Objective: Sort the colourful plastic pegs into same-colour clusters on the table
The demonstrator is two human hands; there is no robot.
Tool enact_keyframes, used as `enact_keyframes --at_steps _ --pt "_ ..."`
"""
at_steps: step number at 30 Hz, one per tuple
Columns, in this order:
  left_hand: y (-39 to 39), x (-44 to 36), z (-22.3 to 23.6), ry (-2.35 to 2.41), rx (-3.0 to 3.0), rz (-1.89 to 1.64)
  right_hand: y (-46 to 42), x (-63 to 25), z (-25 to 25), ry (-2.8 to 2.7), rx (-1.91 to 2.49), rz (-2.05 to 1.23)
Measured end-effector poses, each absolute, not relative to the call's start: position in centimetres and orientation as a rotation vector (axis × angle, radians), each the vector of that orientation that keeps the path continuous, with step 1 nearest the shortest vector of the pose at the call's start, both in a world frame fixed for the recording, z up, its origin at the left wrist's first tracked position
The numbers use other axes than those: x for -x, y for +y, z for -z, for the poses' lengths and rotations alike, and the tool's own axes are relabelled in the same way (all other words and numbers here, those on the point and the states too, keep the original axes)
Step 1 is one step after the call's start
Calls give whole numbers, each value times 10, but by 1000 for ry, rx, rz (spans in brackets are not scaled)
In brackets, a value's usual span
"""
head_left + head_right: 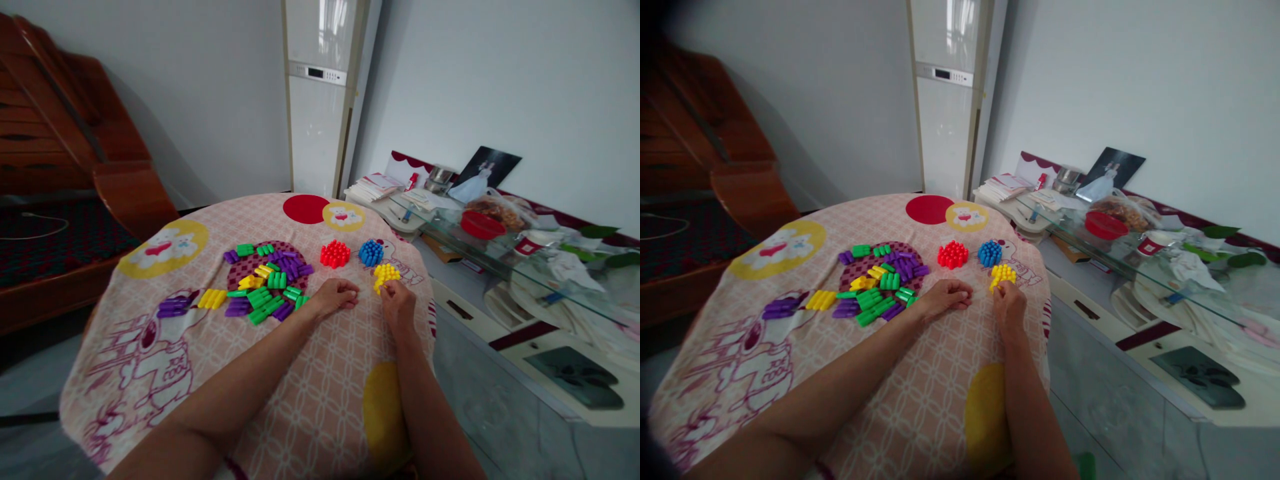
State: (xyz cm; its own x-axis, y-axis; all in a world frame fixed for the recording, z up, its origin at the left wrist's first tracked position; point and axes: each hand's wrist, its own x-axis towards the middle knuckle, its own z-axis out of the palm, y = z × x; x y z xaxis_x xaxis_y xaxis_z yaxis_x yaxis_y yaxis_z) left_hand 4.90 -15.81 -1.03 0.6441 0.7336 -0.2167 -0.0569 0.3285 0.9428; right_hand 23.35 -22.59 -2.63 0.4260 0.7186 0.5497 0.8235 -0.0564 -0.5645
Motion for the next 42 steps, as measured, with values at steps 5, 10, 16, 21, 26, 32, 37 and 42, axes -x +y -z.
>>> enact_keyframes --at_steps 5,10,16,21,26,32,37,42 --pt "-158 -49 10 729 -1155 -572 -225 -237 28 -1334 1815 164" --pt "-155 -48 10 739 -1279 -579 -226 -237 28 -1315 1809 212" --pt "-134 -19 -23 872 -2030 -632 -231 -234 26 -1264 1731 286" --pt "-102 41 -53 1400 -2439 -538 -234 -232 23 -1260 1700 297" --pt "-81 101 -59 1862 -2382 -284 -234 -233 23 -1253 1705 303" --pt "-73 139 -52 1653 -2082 -137 -233 -233 24 -1258 1681 335" --pt "-67 152 -36 1366 -1976 -153 -233 -231 26 -1257 1679 316" --pt "-66 136 -28 1413 -2095 -321 -233 -231 26 -1253 1692 293"
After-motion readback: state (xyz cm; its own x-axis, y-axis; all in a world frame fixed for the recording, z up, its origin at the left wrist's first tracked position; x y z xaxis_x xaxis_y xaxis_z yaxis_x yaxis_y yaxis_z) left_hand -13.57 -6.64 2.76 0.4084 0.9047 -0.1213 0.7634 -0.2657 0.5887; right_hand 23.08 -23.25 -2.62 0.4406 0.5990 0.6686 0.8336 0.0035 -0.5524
